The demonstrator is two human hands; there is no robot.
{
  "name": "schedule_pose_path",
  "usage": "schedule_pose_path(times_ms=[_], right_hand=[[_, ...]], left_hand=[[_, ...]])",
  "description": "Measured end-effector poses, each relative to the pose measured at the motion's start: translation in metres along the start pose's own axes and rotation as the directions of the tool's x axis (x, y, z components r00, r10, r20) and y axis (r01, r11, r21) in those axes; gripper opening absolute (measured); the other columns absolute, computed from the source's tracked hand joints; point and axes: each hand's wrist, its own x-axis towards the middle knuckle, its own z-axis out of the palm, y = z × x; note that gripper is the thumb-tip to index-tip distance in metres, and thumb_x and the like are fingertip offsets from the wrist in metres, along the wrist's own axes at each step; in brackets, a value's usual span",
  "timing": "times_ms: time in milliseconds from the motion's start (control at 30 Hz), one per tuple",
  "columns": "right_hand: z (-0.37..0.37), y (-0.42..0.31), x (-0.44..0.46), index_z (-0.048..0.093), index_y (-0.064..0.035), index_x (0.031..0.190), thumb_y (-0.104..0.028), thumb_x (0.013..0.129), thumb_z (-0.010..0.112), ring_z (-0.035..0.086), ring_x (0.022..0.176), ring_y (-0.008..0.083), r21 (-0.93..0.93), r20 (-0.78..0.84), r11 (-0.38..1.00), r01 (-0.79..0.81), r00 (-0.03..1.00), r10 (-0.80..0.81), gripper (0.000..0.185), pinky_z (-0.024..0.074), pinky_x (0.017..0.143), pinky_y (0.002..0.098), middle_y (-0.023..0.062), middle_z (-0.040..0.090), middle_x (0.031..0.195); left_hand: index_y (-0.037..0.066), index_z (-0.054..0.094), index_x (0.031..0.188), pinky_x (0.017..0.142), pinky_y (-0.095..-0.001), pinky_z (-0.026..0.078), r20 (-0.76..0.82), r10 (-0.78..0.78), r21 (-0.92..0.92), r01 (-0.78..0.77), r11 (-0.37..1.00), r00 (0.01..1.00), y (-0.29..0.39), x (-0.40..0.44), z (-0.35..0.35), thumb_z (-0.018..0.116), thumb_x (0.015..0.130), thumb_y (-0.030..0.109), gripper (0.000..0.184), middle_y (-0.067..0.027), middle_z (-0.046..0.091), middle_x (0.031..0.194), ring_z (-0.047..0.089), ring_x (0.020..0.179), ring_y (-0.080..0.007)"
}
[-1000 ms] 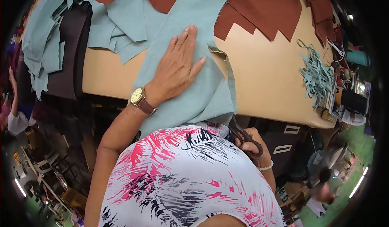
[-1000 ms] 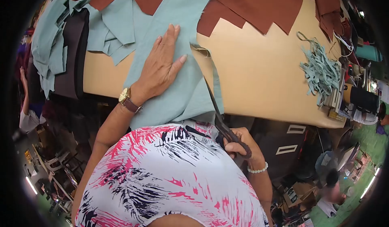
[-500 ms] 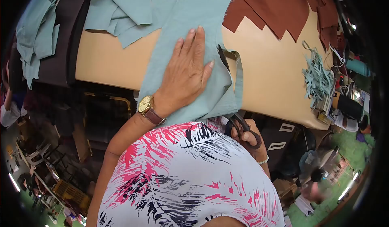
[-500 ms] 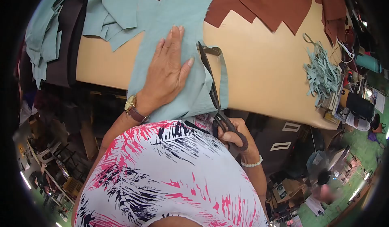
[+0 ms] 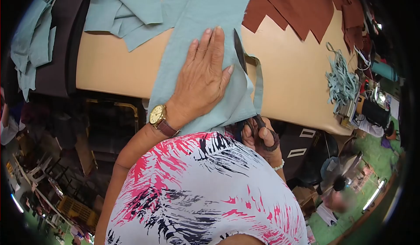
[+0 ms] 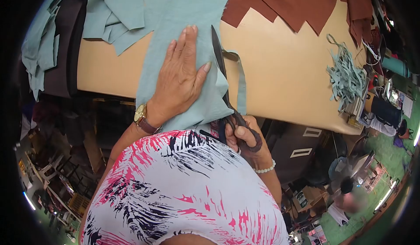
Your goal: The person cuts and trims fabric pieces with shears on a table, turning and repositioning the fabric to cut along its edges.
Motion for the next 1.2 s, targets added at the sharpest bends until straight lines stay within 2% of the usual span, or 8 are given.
schedule_pose_path(times_ms=[300, 600, 800, 1200], right_hand=[[0.013, 0.001, 0.0, 0.049, 0.0006, 0.07, -0.039, 0.073, 0.066, 0.041, 0.043, 0.0093, 0.038, -0.036, 0.999, 0.005, 0.999, -0.004, 0.043, 0.0332, 0.041, 0.0211, 0.0026, 0.042, 0.053], [0.007, 0.007, 0.002, 0.047, -0.0029, 0.063, -0.035, 0.075, 0.064, 0.039, 0.045, 0.0068, -0.103, -0.034, 0.995, -0.006, 0.999, 0.002, 0.038, 0.0298, 0.041, 0.02, 0.0011, 0.042, 0.052], [0.012, 0.009, 0.004, 0.045, -0.0046, 0.06, -0.031, 0.076, 0.062, 0.037, 0.045, 0.0059, -0.091, -0.032, 0.996, 0.018, 0.999, -0.021, 0.036, 0.0274, 0.042, 0.0198, 0.0002, 0.041, 0.051], [0.019, 0.011, 0.006, 0.044, -0.0078, 0.057, -0.016, 0.075, 0.062, 0.034, 0.046, 0.0042, -0.086, -0.087, 0.996, -0.003, 0.996, -0.004, 0.028, 0.0239, 0.044, 0.0206, -0.003, 0.04, 0.051]], left_hand=[[-0.007, 0.014, 0.135, 0.104, -0.045, 0.019, 0.012, 0.005, -0.027, -0.004, 1.0, 1.0, 0.0, 0.001, -0.001, 0.05, 0.086, 0.018, 0.066, -0.0224, 0.027, 0.138, 0.025, 0.129, -0.0361], [-0.007, 0.015, 0.135, 0.104, -0.0456, 0.019, 0.022, -0.005, 0.023, 0.005, 1.0, 1.0, 0.0, 0.001, 0.001, 0.052, 0.083, 0.02, 0.069, -0.0239, 0.029, 0.136, 0.026, 0.128, -0.0355], [-0.007, 0.016, 0.135, 0.104, -0.0457, 0.019, 0.029, -0.004, 0.035, 0.003, 0.999, 1.0, 0.0, 0.001, 0.002, 0.051, 0.084, 0.02, 0.068, -0.024, 0.029, 0.136, 0.025, 0.129, -0.0355], [-0.007, 0.017, 0.135, 0.103, -0.0461, 0.021, 0.02, 0.005, 0.065, -0.006, 0.998, 1.0, 0.001, 0.001, 0.004, 0.051, 0.084, 0.02, 0.067, -0.0237, 0.031, 0.135, 0.027, 0.127, -0.0355]])
